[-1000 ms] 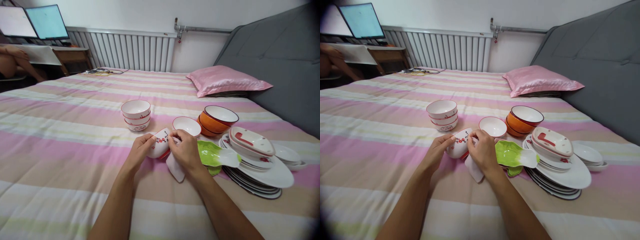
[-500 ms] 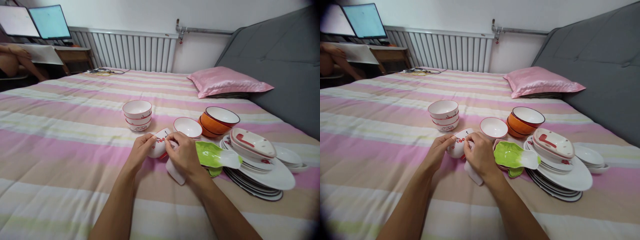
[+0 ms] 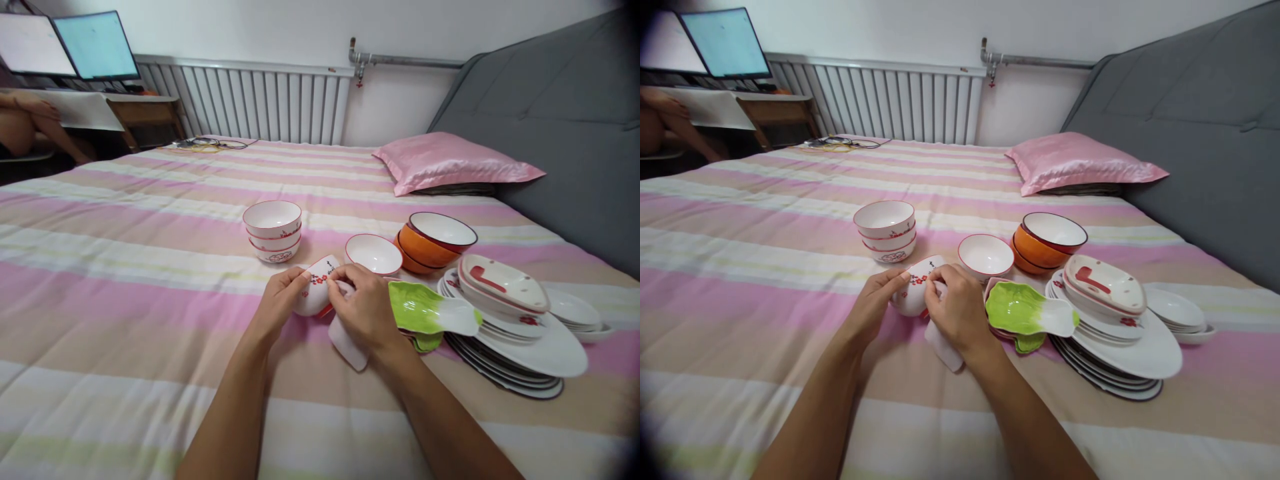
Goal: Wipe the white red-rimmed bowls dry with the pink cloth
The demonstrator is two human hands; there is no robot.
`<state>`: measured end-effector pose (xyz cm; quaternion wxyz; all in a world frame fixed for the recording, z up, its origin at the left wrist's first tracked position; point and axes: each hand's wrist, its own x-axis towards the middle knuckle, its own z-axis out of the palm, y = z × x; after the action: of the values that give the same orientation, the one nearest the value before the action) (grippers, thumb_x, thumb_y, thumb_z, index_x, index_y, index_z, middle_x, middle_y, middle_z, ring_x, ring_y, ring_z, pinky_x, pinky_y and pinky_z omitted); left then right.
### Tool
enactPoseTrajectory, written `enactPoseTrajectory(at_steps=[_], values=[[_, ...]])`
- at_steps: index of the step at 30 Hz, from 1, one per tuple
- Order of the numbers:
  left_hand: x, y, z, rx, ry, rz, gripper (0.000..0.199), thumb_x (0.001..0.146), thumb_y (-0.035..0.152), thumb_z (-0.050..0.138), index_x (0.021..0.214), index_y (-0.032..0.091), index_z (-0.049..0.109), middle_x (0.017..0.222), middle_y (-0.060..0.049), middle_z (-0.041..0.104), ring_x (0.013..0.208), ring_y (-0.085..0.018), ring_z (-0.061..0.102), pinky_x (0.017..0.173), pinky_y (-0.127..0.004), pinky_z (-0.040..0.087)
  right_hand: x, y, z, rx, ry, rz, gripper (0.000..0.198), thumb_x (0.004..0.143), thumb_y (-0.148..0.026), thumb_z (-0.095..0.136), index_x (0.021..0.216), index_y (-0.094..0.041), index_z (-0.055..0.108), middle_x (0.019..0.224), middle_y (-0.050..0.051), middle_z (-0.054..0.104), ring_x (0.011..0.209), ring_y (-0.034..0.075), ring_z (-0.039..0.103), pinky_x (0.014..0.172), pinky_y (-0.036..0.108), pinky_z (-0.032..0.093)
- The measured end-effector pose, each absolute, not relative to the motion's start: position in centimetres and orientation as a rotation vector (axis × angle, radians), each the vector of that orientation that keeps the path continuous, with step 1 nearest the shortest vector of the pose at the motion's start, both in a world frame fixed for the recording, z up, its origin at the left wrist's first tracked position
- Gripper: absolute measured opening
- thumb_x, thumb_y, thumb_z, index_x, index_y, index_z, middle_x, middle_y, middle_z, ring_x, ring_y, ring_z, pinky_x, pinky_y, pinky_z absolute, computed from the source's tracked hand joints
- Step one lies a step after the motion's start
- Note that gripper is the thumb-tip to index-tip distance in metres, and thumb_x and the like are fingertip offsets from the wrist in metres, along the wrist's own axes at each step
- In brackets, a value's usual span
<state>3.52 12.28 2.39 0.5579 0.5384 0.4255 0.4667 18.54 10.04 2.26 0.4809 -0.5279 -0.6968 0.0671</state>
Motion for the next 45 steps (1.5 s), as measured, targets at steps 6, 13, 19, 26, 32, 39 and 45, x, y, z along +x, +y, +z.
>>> enactPoseTrajectory(at_steps=[6, 13, 19, 26, 32, 39, 45], values=[[3.5, 12.3, 2.5, 1.285, 0.974, 1.081, 0.033, 0.075, 0.041, 0.061, 0.058, 0.014, 0.051, 0.057, 0.003, 0.046, 0.055, -0.008, 0.037, 0.053, -0.021, 0.029, 18.9, 10.4, 2.2, -1.322, -1.630, 0.171, 0.008, 0.075, -0.015, 0.055, 0.073, -0.019, 0.061, 0.074, 0.003, 0.067, 0.070, 0.018, 0.062, 0.068, 0.028, 0.045], [3.6, 12.2, 2.5, 1.262, 0.996, 1.061, 0.031, 0.074, 0.043, 0.061, 0.064, 0.014, 0.058, 0.059, 0.002, 0.052, 0.055, -0.009, 0.040, 0.053, -0.021, 0.030, 19.2, 10.7, 2.1, -1.347, -1.597, 0.152, 0.008, 0.075, -0.016, 0.053, 0.073, -0.019, 0.060, 0.074, 0.003, 0.067, 0.069, 0.018, 0.061, 0.068, 0.029, 0.045], [3.6, 12.1, 2.5, 1.249, 1.006, 1.096, 0.030, 0.073, 0.041, 0.063, 0.061, 0.014, 0.056, 0.057, 0.002, 0.050, 0.054, -0.009, 0.040, 0.052, -0.021, 0.031, 19.3, 10.9, 2.0, -1.375, -1.573, 0.177, 0.008, 0.076, -0.017, 0.055, 0.073, -0.018, 0.062, 0.074, 0.003, 0.067, 0.069, 0.017, 0.062, 0.068, 0.028, 0.045], [3.4, 12.2, 2.5, 1.259, 1.009, 1.097, 0.031, 0.074, 0.041, 0.062, 0.062, 0.014, 0.056, 0.058, 0.002, 0.049, 0.055, -0.009, 0.039, 0.053, -0.021, 0.030, 18.9, 10.5, 2.0, -1.287, -1.623, 0.202, 0.009, 0.077, -0.015, 0.055, 0.075, -0.019, 0.062, 0.076, 0.002, 0.067, 0.071, 0.017, 0.062, 0.068, 0.027, 0.046], [3.5, 12.2, 2.5, 1.249, 0.982, 1.096, 0.030, 0.074, 0.042, 0.062, 0.063, 0.013, 0.057, 0.059, 0.002, 0.050, 0.056, -0.009, 0.040, 0.054, -0.021, 0.032, 18.4, 9.9, 2.3, -1.285, -1.716, 0.148, 0.009, 0.079, -0.014, 0.054, 0.076, -0.019, 0.060, 0.077, 0.003, 0.065, 0.074, 0.017, 0.061, 0.071, 0.028, 0.044], [3.6, 12.0, 2.8, 1.274, 0.983, 1.123, 0.032, 0.073, 0.040, 0.062, 0.057, 0.014, 0.050, 0.056, 0.004, 0.043, 0.053, -0.008, 0.035, 0.051, -0.020, 0.029, 18.2, 9.6, 2.5, -1.262, -1.790, 0.137, 0.010, 0.079, -0.013, 0.053, 0.076, -0.019, 0.060, 0.076, 0.003, 0.063, 0.074, 0.017, 0.059, 0.070, 0.027, 0.043], [3.6, 12.0, 2.8, 1.266, 0.980, 1.081, 0.031, 0.075, 0.040, 0.060, 0.060, 0.014, 0.050, 0.058, 0.003, 0.045, 0.055, -0.009, 0.038, 0.053, -0.021, 0.030, 18.2, 9.7, 2.4, -1.294, -1.718, 0.149, 0.010, 0.078, -0.013, 0.053, 0.078, -0.019, 0.061, 0.078, 0.004, 0.065, 0.075, 0.018, 0.061, 0.072, 0.028, 0.044]])
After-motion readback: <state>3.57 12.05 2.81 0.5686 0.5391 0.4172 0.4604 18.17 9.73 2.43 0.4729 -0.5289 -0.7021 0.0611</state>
